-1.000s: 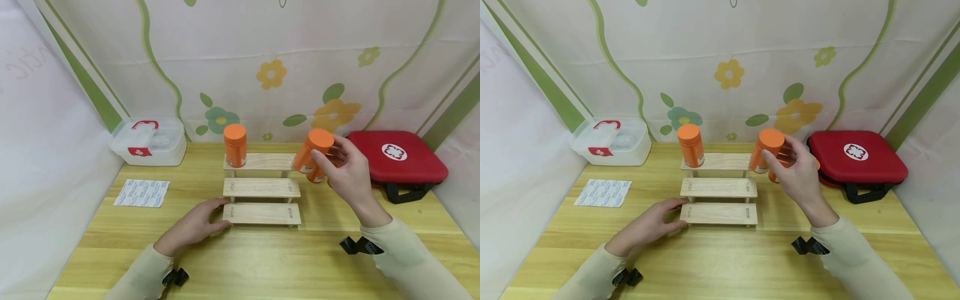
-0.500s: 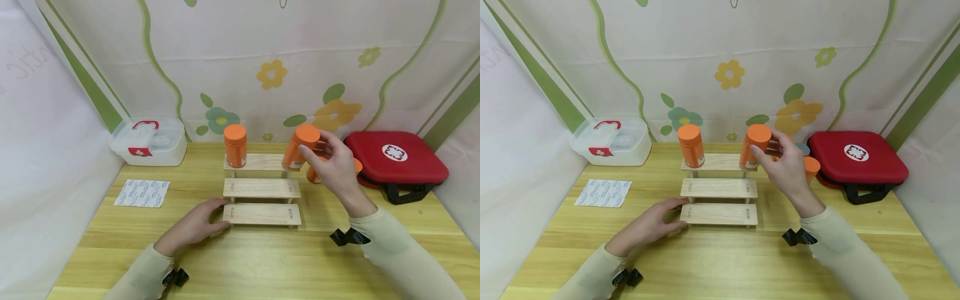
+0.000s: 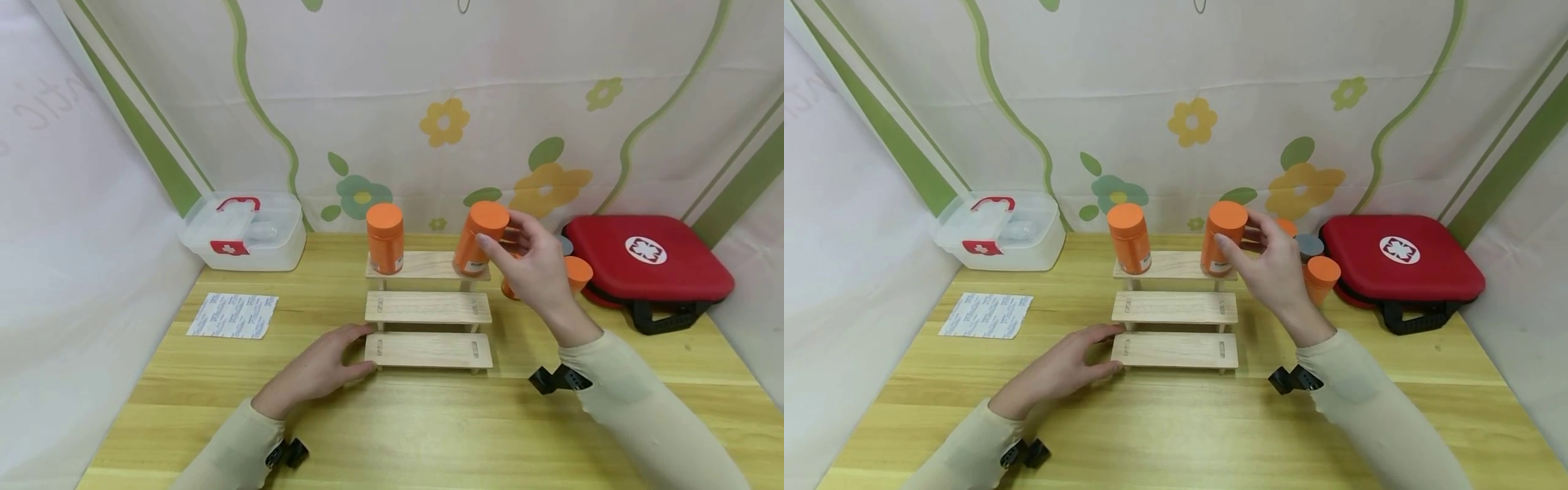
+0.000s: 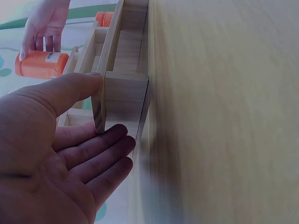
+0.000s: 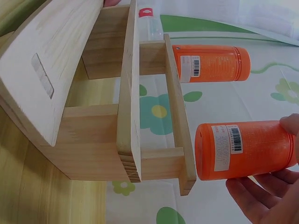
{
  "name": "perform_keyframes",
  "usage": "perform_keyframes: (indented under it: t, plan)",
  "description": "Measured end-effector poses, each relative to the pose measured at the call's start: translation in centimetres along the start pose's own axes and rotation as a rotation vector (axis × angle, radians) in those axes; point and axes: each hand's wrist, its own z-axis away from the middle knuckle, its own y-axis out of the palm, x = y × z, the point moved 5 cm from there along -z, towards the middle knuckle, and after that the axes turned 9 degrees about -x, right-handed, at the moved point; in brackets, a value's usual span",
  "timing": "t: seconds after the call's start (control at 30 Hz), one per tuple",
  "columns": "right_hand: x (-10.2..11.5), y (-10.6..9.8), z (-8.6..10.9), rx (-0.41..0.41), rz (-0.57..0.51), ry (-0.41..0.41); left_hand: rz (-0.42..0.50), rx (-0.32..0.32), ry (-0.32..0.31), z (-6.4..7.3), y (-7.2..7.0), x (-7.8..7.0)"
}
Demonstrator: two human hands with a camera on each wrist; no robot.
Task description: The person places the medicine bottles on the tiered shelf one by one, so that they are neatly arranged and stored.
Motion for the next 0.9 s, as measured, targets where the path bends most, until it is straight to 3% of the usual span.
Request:
perform_keyframes:
  t: [0.9]
  plan:
    - [-1.1, 0.6, 0.0, 0.114, 0.045, 0.015, 0.0, -0.001, 0.001, -0.1, 0.0, 0.1]
